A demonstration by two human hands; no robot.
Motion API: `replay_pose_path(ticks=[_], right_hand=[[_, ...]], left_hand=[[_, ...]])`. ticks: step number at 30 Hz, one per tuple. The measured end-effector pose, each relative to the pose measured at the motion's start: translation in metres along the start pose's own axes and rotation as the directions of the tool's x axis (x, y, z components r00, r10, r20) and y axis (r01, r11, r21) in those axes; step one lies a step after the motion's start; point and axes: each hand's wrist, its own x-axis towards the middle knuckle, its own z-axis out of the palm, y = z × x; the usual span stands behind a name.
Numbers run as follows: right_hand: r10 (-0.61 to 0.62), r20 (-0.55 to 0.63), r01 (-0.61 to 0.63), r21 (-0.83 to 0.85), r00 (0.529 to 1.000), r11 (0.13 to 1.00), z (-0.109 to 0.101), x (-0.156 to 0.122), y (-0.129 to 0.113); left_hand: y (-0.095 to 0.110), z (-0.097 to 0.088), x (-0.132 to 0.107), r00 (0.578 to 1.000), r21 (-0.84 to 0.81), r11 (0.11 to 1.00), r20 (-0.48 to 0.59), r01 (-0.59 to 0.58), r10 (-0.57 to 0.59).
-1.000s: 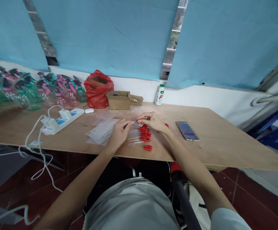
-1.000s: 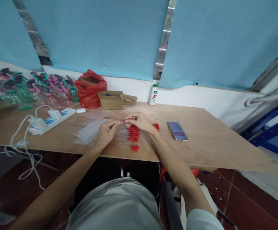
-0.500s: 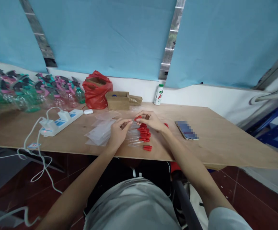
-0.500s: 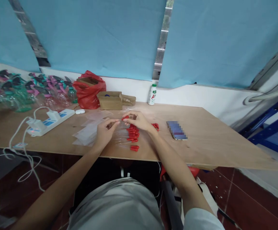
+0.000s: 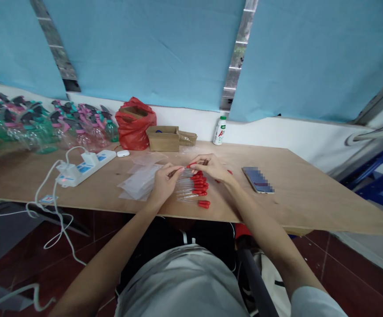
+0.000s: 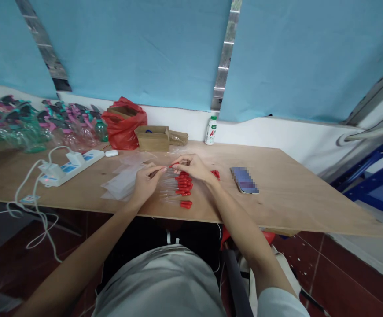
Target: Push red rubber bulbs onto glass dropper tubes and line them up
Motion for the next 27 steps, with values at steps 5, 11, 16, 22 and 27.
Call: replay_pose_path(ticks=[5,11,16,22,27], right_hand=[[0.006,0.004,-0.006,-0.001,1.0,1.0,0.0002,-0.0001,0.0026],[0.024,0.014,-0.025,0.01,1.0,1.0,0.0021,-0.0006,0.0031],[0.007,-0.003,-0.007,0.005,1.0,1.0,0.0017,-0.001,-0.0035],[0.008,-0.006,-0.008,0.008,1.0,1.0,-0.0002,-0.0003,-0.0023],[0.027,0.009,-0.027,0.032,1.0,0.999,0.0005,-0.0008,-0.0006]], left_hand=[[-0.0019,0.0002,-0.0009,1.0,0.0,1.0,0.005,0.0,0.0],[-0.005,0.0006,-0.001,1.0,-0.005,1.0,0.019,-0.005,0.005],[-0.0036,0.0017,-0.0005,1.0,-0.021,1.0,0.005,-0.021,0.021],[-0.0012,0.0013,0.0005,1.0,-0.018,1.0,0.004,-0.006,0.006],[-0.002,0.0018,0.0002,1.0,-0.02,1.0,0.018,-0.007,0.007]])
